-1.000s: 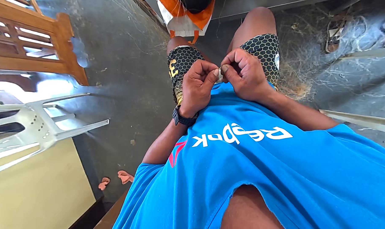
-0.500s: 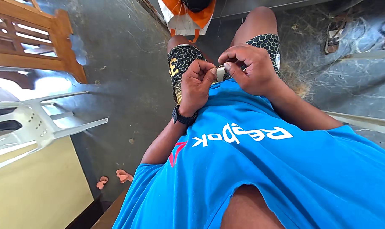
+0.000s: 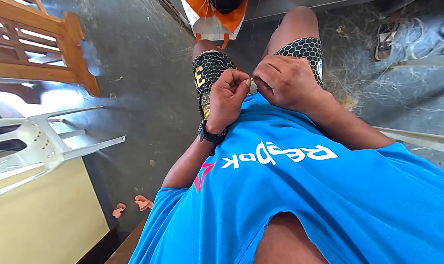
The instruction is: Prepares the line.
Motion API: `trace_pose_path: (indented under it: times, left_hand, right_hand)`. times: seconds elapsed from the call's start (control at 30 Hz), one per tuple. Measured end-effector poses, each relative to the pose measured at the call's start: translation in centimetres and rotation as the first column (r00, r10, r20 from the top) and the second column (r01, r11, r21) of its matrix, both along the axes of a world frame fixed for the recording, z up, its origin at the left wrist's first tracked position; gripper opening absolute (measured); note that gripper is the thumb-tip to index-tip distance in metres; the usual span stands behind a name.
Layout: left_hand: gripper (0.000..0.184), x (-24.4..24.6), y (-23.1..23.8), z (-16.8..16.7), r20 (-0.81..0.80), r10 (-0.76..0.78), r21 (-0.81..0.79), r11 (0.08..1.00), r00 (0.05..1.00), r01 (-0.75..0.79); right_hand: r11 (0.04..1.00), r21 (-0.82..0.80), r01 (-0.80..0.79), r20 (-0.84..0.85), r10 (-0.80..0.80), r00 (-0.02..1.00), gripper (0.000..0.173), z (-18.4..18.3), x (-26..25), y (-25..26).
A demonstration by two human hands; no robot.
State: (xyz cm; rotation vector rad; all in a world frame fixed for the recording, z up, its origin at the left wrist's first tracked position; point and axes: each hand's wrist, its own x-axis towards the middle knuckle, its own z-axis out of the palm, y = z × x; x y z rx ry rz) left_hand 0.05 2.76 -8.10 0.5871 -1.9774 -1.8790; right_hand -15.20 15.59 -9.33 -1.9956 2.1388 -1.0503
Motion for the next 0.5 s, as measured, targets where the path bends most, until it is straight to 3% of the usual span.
trace_pose_path:
  times: [0.33,0.5]
  left_hand:
    - [0.006,0.2,0.2,0.2,-0.046,-0.023,-0.011,1.0,0.999,0.022]
    - [0.005,0.3,-0.1,-0.2,-0.031,0.009,0.023,1.0,0.999,-0.008]
  right_hand:
    - [0.99,0.022,0.139,0.224,-0.141,0.964,0.017,-0.3,2.1,-0.2]
    - [0.989,0.131,0.062,0.435,-0.113,0.893,0.018,0.2,1.2,-0.1]
